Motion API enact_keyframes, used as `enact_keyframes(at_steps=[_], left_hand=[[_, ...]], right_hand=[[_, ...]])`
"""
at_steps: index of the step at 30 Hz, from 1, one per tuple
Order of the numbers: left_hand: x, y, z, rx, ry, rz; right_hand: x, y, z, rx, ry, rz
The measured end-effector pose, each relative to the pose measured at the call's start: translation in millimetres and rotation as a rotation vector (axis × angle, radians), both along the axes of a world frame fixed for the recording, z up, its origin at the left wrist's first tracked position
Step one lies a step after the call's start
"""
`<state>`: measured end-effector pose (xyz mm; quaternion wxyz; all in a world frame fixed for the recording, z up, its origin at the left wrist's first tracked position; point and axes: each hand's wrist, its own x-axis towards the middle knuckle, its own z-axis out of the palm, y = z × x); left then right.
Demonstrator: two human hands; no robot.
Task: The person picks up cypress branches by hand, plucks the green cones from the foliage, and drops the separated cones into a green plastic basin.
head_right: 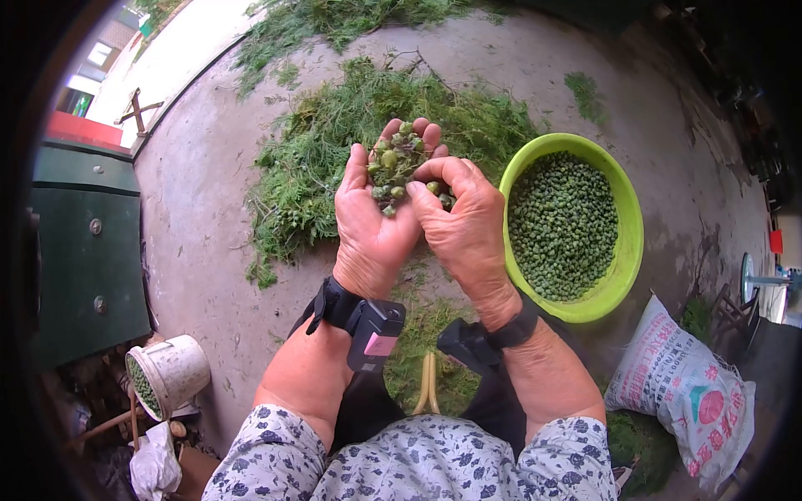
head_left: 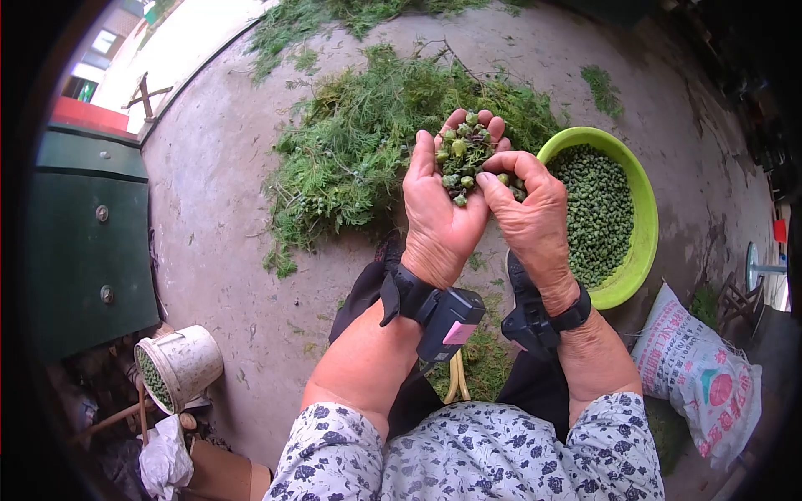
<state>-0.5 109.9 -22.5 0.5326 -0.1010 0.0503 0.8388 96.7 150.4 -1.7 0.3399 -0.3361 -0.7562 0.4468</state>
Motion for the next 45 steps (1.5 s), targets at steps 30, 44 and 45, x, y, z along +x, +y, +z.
enact_keyframes(at_steps=[30,44,45], left_hand=[[-4,-2,0,-0.003,0.012,-0.010],[-1,1,-2,-0.017,0.014,0.008],[-1,1,-4,0.007,-0.009,0.005]], right_hand=[[15,4,22,-0.970,0.402,0.211],[22,4,15,-0.809,0.232,0.266],[24,8,13,-1.003,0.342,0.290]])
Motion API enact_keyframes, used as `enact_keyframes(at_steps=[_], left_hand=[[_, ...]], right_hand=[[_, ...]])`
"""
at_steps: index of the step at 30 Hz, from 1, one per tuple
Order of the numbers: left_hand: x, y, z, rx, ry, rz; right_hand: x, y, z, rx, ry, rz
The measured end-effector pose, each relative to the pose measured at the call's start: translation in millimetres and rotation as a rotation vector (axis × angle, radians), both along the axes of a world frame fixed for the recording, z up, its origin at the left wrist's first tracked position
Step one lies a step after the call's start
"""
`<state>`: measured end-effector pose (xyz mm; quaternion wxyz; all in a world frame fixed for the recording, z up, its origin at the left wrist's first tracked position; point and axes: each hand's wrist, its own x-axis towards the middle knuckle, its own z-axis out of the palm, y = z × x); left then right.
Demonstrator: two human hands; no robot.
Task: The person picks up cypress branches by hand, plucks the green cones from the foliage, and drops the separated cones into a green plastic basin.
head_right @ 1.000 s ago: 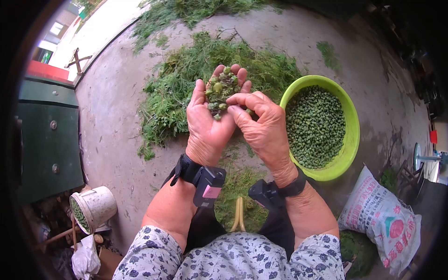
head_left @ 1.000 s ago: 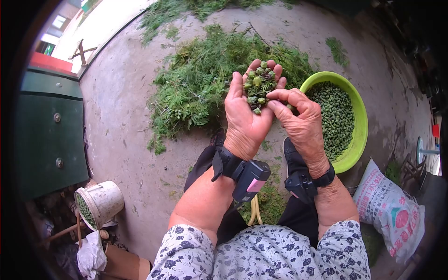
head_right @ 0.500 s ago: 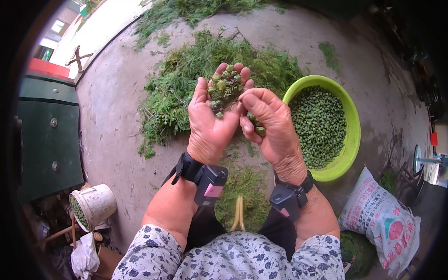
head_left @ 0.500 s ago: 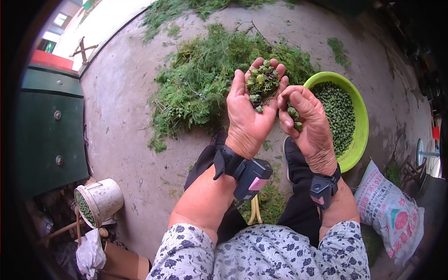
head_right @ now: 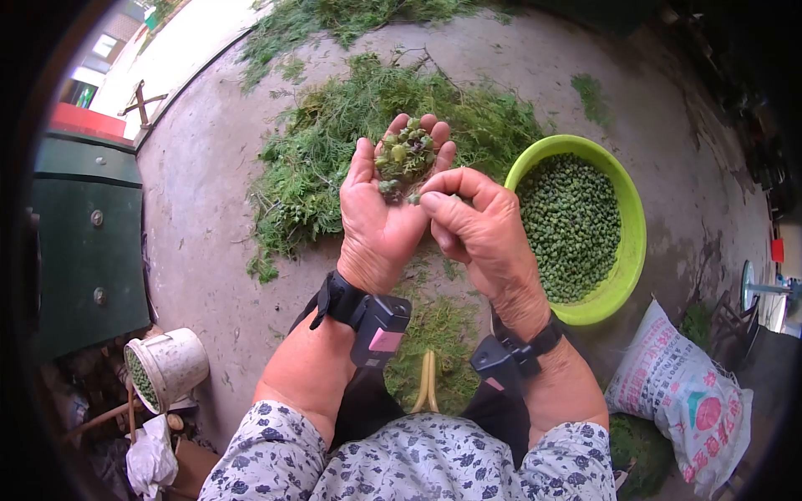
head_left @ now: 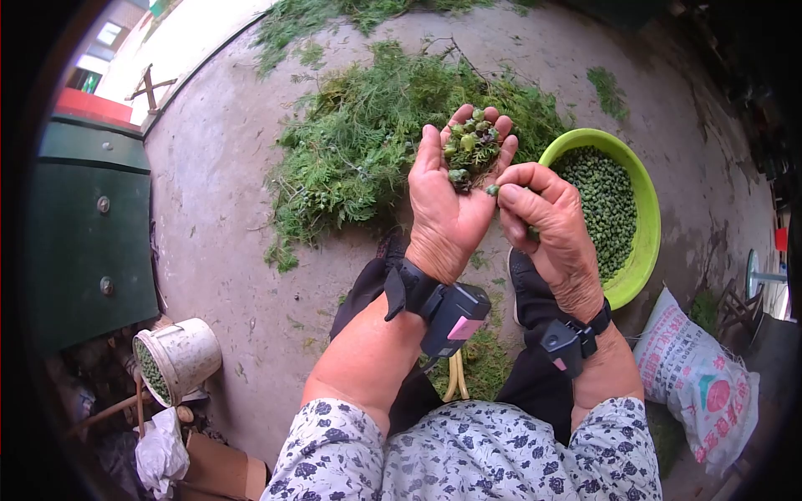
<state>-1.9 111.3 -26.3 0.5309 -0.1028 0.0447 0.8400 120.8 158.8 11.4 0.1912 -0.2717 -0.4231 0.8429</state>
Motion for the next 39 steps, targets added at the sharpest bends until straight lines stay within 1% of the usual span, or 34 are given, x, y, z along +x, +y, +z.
enact_keyframes(at_steps=[1,4,6,8,11,14,15,18,19,22,24,25,28,29,32,33,36,37,39], left_hand=[[0,0,0,-0.001,-0.001,0.002],[0,0,2,-0.001,-0.008,0.003],[1,0,4,0.002,-0.017,0.003],[2,-1,5,0.013,-0.034,-0.009],[4,1,5,0.022,-0.032,-0.029],[12,4,6,0.011,-0.030,-0.057],[15,6,7,0.003,-0.030,-0.068],[26,9,7,-0.012,-0.001,-0.123],[30,9,8,-0.037,0.019,-0.132],[40,12,2,-0.003,0.032,-0.164],[45,12,5,-0.005,0.069,-0.201],[48,10,8,-0.011,0.088,-0.212],[53,10,10,-0.013,0.110,-0.225],[54,10,11,-0.003,0.107,-0.223],[54,9,9,0.048,0.033,-0.218],[54,9,7,0.069,-0.004,-0.216],[54,10,6,0.085,-0.009,-0.221],[53,10,5,0.078,0.013,-0.206],[57,11,8,0.060,-0.008,-0.200]], right_hand=[[-2,0,2,-0.056,0.007,-0.071],[11,22,9,0.059,-0.057,-0.229],[34,51,9,0.412,-0.255,-0.337],[58,77,5,0.822,-0.661,-0.524],[91,104,-15,1.496,-1.091,-0.645],[103,111,-11,1.431,-1.206,-0.666],[100,108,-10,1.480,-1.112,-0.713],[64,70,13,0.887,-0.515,-0.530],[53,53,19,0.958,-0.462,-0.430],[32,17,29,1.177,-0.252,-0.138],[25,5,21,1.212,-0.245,-0.066],[22,0,17,1.260,-0.311,-0.074],[22,-1,7,1.311,-0.361,-0.099],[22,-1,9,1.286,-0.371,-0.099],[24,-4,16,1.041,-0.270,-0.169],[26,-2,13,1.047,-0.228,-0.191],[37,1,24,0.612,-0.170,-0.234],[45,6,27,0.478,-0.143,-0.209],[62,17,30,0.464,-0.147,-0.264]])
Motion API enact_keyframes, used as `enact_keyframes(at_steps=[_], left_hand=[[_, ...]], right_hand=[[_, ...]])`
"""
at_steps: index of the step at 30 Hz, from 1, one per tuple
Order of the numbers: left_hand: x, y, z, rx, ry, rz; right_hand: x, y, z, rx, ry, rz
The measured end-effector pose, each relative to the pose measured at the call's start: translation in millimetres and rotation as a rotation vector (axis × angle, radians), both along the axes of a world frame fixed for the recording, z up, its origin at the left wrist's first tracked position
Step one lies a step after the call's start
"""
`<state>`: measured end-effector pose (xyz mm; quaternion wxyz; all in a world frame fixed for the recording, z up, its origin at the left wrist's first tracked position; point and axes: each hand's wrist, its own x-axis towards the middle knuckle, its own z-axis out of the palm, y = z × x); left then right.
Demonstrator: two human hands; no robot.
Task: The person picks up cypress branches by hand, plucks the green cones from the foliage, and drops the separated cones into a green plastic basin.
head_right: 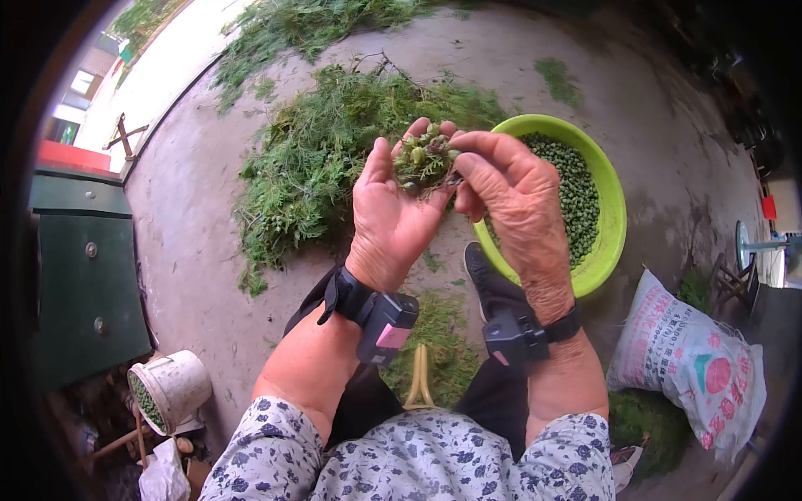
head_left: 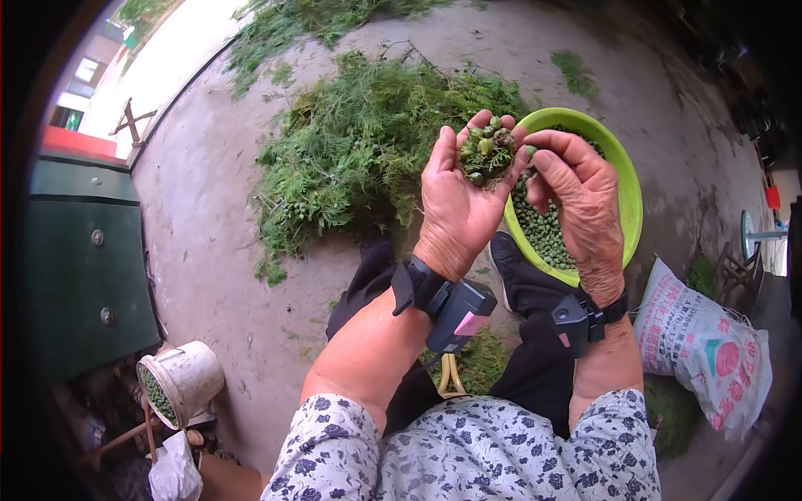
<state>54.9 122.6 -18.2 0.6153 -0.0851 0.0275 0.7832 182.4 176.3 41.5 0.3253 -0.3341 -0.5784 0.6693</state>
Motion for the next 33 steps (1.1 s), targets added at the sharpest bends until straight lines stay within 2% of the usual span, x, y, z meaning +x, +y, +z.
enact_keyframes(at_steps=[1,4,7,9,11,13,17,21,24,25,30,33], left_hand=[[1,1,2,-0.010,-0.008,0.004],[2,4,2,-0.002,0.009,-0.008],[8,8,1,0.017,0.019,-0.029],[12,12,0,0.025,0.040,-0.031],[17,15,-1,0.023,0.068,-0.031],[21,16,0,0.009,0.108,-0.042],[23,17,0,0.008,0.146,-0.043],[22,18,1,0.004,0.102,-0.049],[19,19,5,-0.002,0.060,-0.034],[16,20,2,0.014,0.045,-0.024],[12,18,3,0.046,-0.006,-0.029],[15,19,4,0.072,-0.012,-0.055]], right_hand=[[8,6,1,-0.005,0.006,-0.026],[31,27,-3,0.470,-0.342,-0.335],[39,31,-6,0.858,-0.585,-0.370],[27,15,-4,0.814,-0.414,-0.274],[13,-2,-8,0.781,-0.343,-0.102],[1,-15,-11,0.838,-0.364,-0.053],[-8,-17,-27,0.912,-0.437,-0.134],[-9,-17,-26,0.950,-0.397,-0.118],[-3,-21,-7,0.843,-0.369,-0.125],[3,-18,1,0.790,-0.416,-0.171],[38,35,-15,0.920,-0.671,-0.495],[30,28,-19,0.877,-0.509,-0.435]])
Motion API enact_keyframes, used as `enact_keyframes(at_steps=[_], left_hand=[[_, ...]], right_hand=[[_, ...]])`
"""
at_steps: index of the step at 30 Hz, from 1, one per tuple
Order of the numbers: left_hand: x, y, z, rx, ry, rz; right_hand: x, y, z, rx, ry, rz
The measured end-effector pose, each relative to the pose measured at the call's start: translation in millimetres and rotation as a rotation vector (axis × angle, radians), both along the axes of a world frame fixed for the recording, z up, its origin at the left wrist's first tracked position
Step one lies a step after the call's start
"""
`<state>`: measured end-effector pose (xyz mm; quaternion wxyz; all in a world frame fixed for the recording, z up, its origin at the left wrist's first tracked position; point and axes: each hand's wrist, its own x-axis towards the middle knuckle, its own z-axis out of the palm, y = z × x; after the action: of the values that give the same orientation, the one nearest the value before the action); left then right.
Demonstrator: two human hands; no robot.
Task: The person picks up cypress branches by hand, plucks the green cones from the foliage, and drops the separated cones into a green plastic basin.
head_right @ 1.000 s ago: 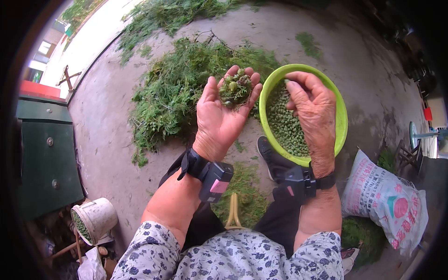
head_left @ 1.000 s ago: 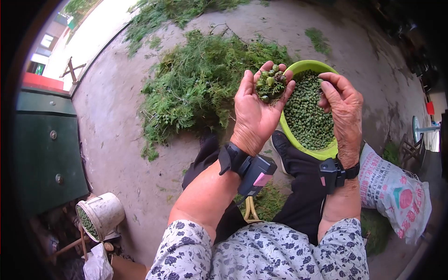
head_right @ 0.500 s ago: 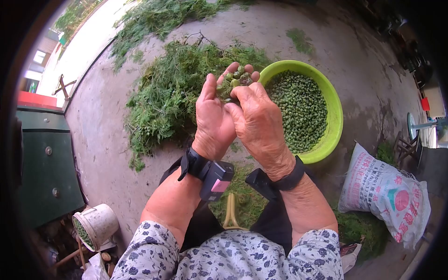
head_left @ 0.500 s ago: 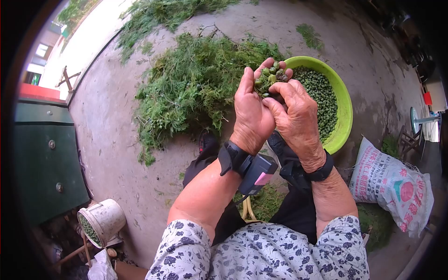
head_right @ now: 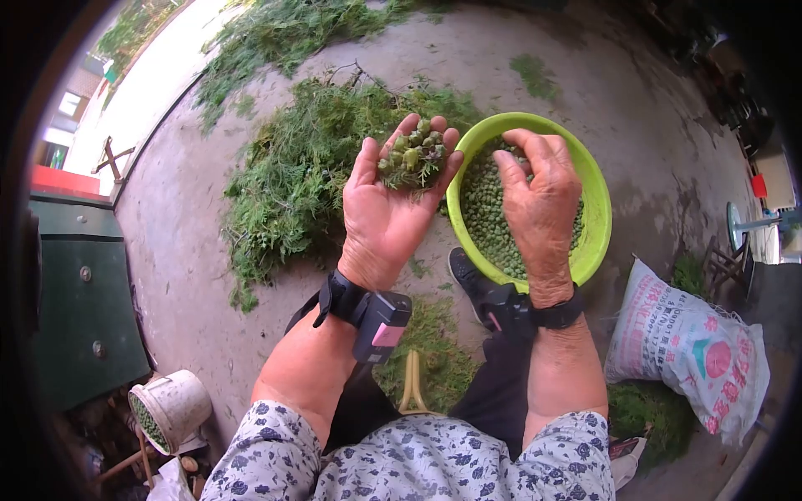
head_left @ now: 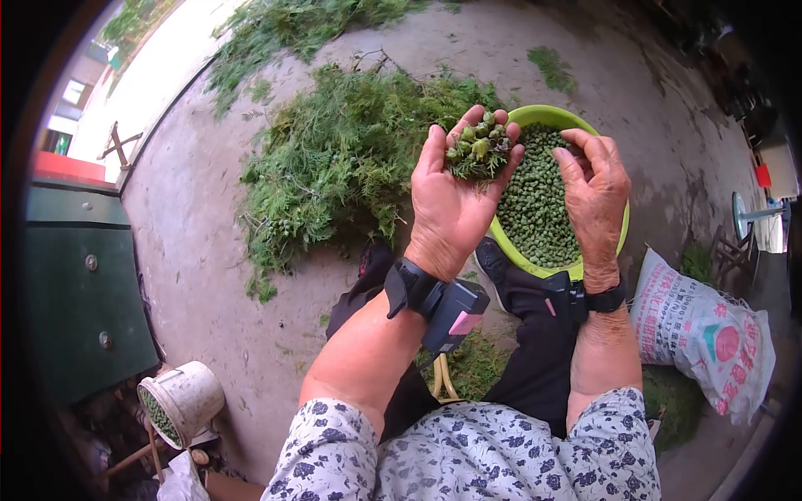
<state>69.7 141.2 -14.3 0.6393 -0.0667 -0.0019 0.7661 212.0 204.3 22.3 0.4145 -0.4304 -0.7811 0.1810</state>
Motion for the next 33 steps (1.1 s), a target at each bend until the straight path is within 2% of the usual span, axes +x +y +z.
enact_keyframes(at_steps=[2,4,7,10,13,14,16,19,22,26,31,33], left_hand=[[1,0,-2,0.024,-0.008,-0.017],[5,0,-1,0.016,0.002,-0.025],[8,-1,1,0.009,0.027,-0.042],[8,-1,1,-0.007,0.044,-0.038],[6,-1,0,-0.022,0.019,-0.028],[5,-1,0,-0.019,0.005,-0.028],[3,-1,0,-0.022,0.000,-0.023],[4,0,1,-0.020,0.006,-0.023],[3,1,-1,0.008,-0.008,-0.021],[6,3,-2,0.001,0.027,-0.003],[4,4,-3,-0.011,0.073,0.003],[4,4,-2,-0.030,0.090,0.017]], right_hand=[[-14,-13,2,-0.022,0.118,0.177],[-26,-24,4,-0.009,0.110,0.267],[-36,-29,1,-0.035,-0.022,0.288],[-37,-30,-1,-0.039,0.023,0.301],[-27,-29,12,-0.041,0.144,0.213],[-21,-23,7,-0.080,0.207,0.107],[-11,-10,12,0.012,0.126,-0.092],[-4,-4,11,-0.058,0.047,0.007],[-16,-16,-2,0.011,0.072,0.335],[-30,-37,-4,-0.093,0.017,0.248],[-29,-44,-8,0.092,-0.056,0.434],[-28,-48,-5,0.085,-0.026,0.467]])
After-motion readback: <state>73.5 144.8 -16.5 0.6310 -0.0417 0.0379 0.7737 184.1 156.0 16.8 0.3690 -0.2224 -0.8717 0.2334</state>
